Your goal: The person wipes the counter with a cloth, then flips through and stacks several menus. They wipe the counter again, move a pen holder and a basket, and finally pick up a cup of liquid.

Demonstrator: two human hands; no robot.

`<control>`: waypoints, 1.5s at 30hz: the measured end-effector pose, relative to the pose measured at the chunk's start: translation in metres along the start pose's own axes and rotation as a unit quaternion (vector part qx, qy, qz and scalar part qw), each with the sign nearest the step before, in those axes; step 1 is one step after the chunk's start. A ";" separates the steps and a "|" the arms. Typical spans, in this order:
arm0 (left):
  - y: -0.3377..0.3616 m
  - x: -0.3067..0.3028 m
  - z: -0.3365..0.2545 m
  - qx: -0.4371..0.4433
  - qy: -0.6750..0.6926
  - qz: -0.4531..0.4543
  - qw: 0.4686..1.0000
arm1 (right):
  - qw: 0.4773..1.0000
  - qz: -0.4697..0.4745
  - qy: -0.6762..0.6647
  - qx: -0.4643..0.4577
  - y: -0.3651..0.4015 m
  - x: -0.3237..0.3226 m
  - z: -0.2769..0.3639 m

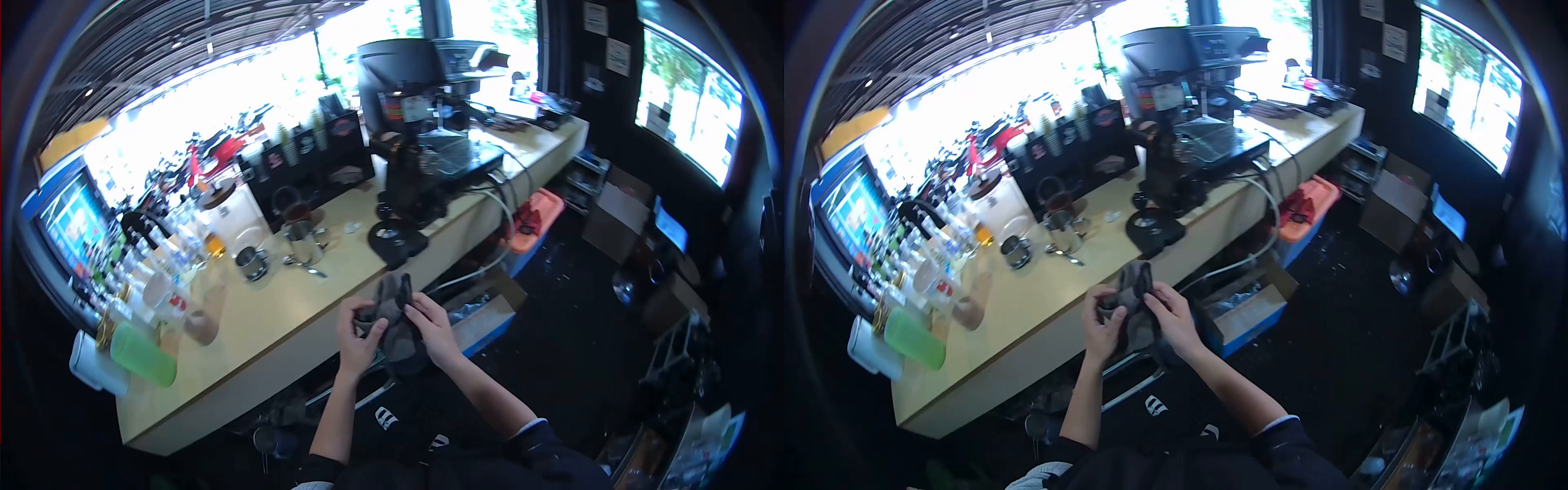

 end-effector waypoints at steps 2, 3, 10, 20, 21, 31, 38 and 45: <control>-0.011 0.024 0.013 -0.010 0.015 0.066 0.998 | 0.998 -0.066 -0.012 -0.008 0.007 -0.020 0.002; 0.033 0.085 0.001 -0.034 0.050 0.072 0.996 | 0.997 -0.076 0.026 0.011 0.050 -0.074 0.044; 0.041 0.190 -0.033 0.027 0.001 0.125 0.992 | 0.958 -0.284 0.048 -0.011 0.104 -0.182 0.078; 0.039 0.358 -0.012 -0.046 0.080 0.419 0.903 | 0.925 -0.338 0.170 -0.027 0.093 -0.289 0.123; 0.029 0.371 -0.006 -0.066 0.087 0.425 0.898 | 0.934 -0.307 0.179 -0.027 0.081 -0.297 0.122; -0.077 0.497 0.043 -0.175 0.180 0.416 0.874 | 0.878 -0.424 0.188 -0.115 -0.006 -0.449 0.152; -0.069 0.647 -0.028 0.013 0.123 0.526 0.841 | 0.889 -0.346 0.286 -0.093 -0.040 -0.551 0.217; -0.073 0.812 -0.048 0.011 0.122 0.586 0.801 | 0.897 -0.236 0.366 -0.072 -0.077 -0.657 0.294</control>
Point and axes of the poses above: each hand's wrist, its own y-axis away from the middle knuckle, its own x-axis out of the palm, z = x × y, the point moved 9 cm from there along -y, towards the middle knuckle, and after that the axes turned 15 degrees about -x, right-handed, at the moved point
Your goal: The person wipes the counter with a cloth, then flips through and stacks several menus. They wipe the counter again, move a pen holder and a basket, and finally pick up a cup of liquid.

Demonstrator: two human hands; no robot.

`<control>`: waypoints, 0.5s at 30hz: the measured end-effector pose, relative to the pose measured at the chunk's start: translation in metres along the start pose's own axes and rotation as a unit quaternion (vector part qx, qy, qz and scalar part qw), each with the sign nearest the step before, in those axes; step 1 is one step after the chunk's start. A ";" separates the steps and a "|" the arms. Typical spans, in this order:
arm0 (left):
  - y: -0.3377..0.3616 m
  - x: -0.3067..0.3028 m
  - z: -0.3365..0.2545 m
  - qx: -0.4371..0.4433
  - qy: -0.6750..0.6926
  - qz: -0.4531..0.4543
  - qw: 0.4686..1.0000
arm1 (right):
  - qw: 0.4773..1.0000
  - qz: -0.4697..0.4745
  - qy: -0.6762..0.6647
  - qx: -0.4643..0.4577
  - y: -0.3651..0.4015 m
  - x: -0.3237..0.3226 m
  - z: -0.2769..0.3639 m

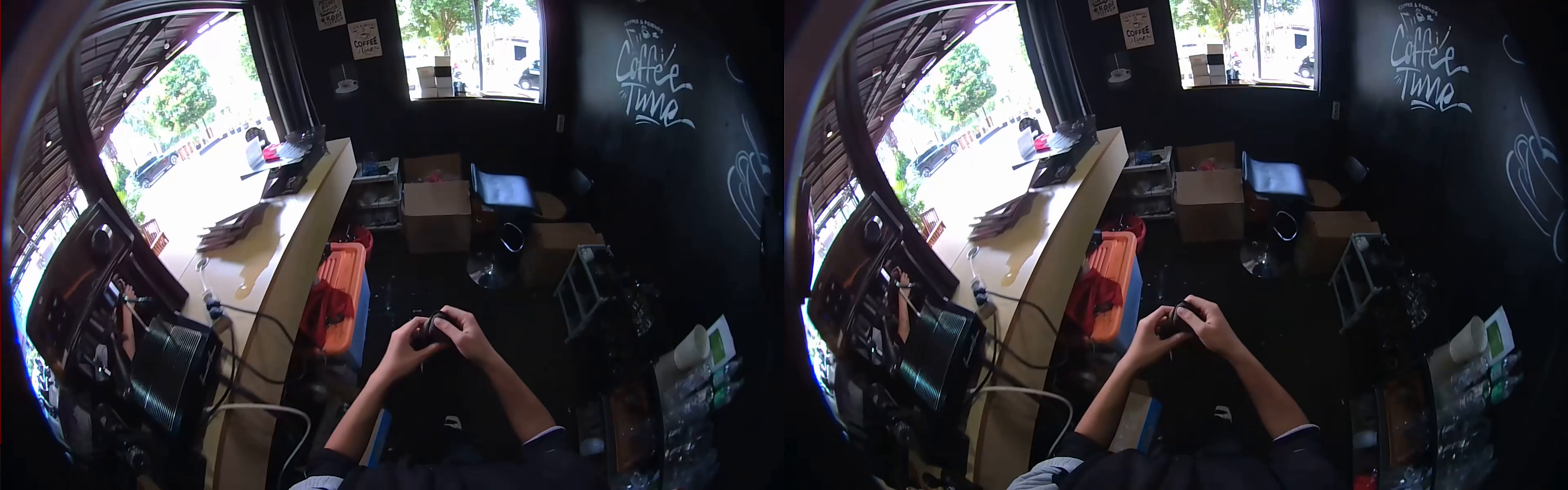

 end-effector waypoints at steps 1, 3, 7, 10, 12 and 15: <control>-0.019 0.002 -0.002 -0.015 -0.021 0.008 1.000 | 0.999 0.016 0.032 0.003 -0.015 -0.017 0.004; -0.055 -0.005 -0.008 -0.025 -0.044 0.006 0.999 | 0.995 0.047 0.086 -0.005 -0.048 -0.045 0.010; -0.101 -0.044 0.000 -0.028 -0.095 -0.063 0.993 | 0.994 0.044 0.094 -0.027 -0.116 -0.085 -0.001; -0.120 -0.092 0.018 -0.065 -0.110 -0.169 0.977 | 0.990 0.056 0.125 -0.047 -0.158 -0.094 -0.012; -0.132 -0.117 0.023 -0.044 -0.166 -0.199 0.965 | 0.987 0.072 0.132 -0.056 -0.184 -0.093 -0.030; -0.150 -0.161 0.056 -0.067 -0.033 -0.243 0.967 | 0.985 0.054 0.137 -0.087 -0.229 -0.091 -0.058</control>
Point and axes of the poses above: each hand's wrist, its own y-axis away from the middle knuckle, its own x-axis out of the palm, z = x × y, the point moved 9 cm from there along -y, towards the middle knuckle, and after that the axes turned 15 degrees about -x, right-handed, at the moved point
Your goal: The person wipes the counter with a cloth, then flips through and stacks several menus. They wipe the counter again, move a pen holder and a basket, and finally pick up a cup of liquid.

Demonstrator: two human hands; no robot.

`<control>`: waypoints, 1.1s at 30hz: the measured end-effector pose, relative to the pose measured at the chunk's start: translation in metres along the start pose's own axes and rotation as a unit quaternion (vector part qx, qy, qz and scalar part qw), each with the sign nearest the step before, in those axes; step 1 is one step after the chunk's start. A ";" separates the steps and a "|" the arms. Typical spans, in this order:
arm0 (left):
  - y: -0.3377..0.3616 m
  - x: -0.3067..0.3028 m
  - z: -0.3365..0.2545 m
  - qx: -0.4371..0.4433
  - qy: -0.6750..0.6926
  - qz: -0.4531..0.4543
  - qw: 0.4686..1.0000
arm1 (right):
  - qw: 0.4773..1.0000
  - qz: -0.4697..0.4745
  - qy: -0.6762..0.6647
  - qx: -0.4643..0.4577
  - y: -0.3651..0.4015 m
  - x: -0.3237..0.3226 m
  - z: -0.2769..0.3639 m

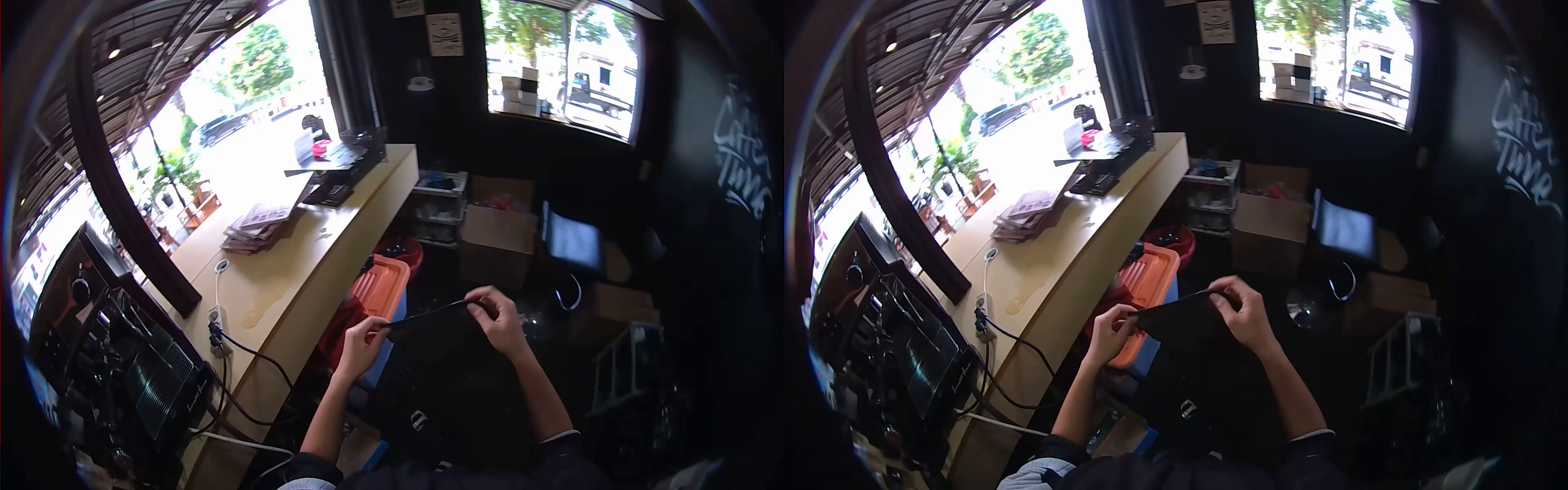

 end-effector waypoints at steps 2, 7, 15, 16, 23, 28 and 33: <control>-0.022 -0.021 0.017 -0.039 0.099 -0.015 0.994 | 0.999 -0.003 -0.033 0.028 -0.025 0.007 -0.025; -0.073 -0.053 0.020 -0.019 0.266 -0.037 0.963 | 0.984 0.094 -0.149 0.038 -0.104 0.069 -0.080; -0.143 -0.077 0.011 -0.014 0.207 -0.102 0.973 | 0.826 0.335 -0.433 0.133 -0.166 0.181 -0.102; -0.145 -0.076 0.015 -0.021 0.184 -0.107 0.977 | 0.857 0.326 -0.388 0.090 -0.174 0.189 -0.101; -0.160 -0.105 0.011 -0.048 0.060 -0.202 0.976 | 0.914 0.315 -0.168 -0.195 -0.229 0.252 -0.112; -0.171 -0.121 -0.016 -0.002 -0.101 -0.284 0.953 | 0.886 0.308 -0.251 -0.237 -0.254 0.283 -0.136; -0.223 -0.122 0.009 -0.090 -0.090 -0.264 0.956 | 0.869 0.336 -0.329 -0.157 -0.295 0.286 -0.173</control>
Point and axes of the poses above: each hand's wrist, its own y-axis away from the middle knuckle, its own x-axis out of the palm, z = x × y, the point moved 9 cm from there along -y, towards the middle knuckle, and after that the axes turned 15 degrees about -x, right-handed, at the moved point
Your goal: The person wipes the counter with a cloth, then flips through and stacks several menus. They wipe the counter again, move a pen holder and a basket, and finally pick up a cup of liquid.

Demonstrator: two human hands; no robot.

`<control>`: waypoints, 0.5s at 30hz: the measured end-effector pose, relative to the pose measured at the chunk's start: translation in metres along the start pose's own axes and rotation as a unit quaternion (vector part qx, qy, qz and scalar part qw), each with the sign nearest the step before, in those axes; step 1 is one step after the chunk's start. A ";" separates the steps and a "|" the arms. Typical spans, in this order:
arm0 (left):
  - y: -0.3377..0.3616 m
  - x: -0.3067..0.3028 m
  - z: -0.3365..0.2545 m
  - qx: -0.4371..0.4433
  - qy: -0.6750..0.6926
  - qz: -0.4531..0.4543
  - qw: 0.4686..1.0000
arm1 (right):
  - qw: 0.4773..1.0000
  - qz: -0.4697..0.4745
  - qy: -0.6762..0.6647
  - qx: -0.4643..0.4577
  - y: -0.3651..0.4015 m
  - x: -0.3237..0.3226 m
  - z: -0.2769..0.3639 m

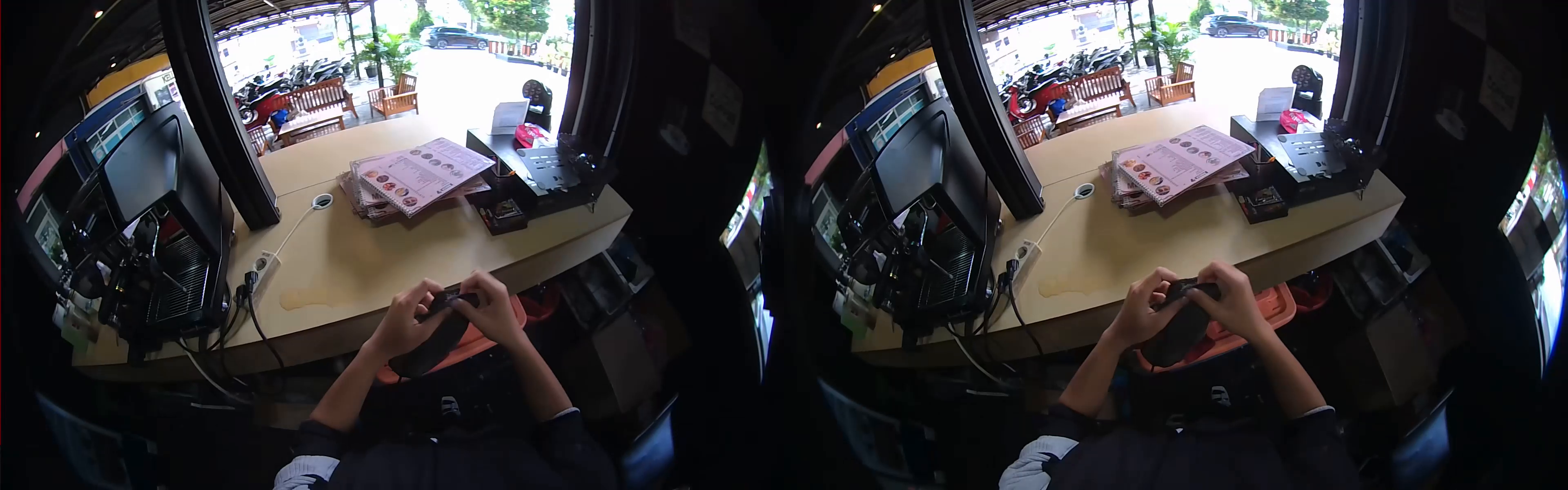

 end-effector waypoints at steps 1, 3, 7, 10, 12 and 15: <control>-0.010 0.011 -0.003 -0.007 0.036 0.019 0.999 | 1.000 0.012 -0.011 0.002 -0.001 -0.014 -0.010; -0.029 0.026 -0.013 0.019 0.051 0.006 0.998 | 0.986 0.014 -0.160 0.050 0.009 -0.030 -0.036; -0.059 0.042 -0.024 0.056 0.132 -0.047 0.989 | 0.898 0.138 -0.352 0.227 0.068 -0.015 -0.091; -0.071 0.038 -0.021 0.041 0.211 -0.101 0.971 | 0.929 0.095 -0.328 0.145 0.037 -0.043 -0.105; -0.074 0.009 -0.009 0.018 0.226 -0.249 0.942 | 0.962 0.070 -0.233 0.128 0.002 -0.063 -0.110; -0.092 -0.030 0.032 -0.040 0.249 -0.338 0.907 | 0.996 0.073 -0.040 0.035 -0.058 -0.073 -0.106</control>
Point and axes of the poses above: each hand's wrist, its own y-axis away from the middle knuckle, its own x-axis out of the palm, z = x × y, the point moved 9 cm from there along -y, towards the middle knuckle, and after that the axes turned 15 degrees about -x, right-handed, at the moved point
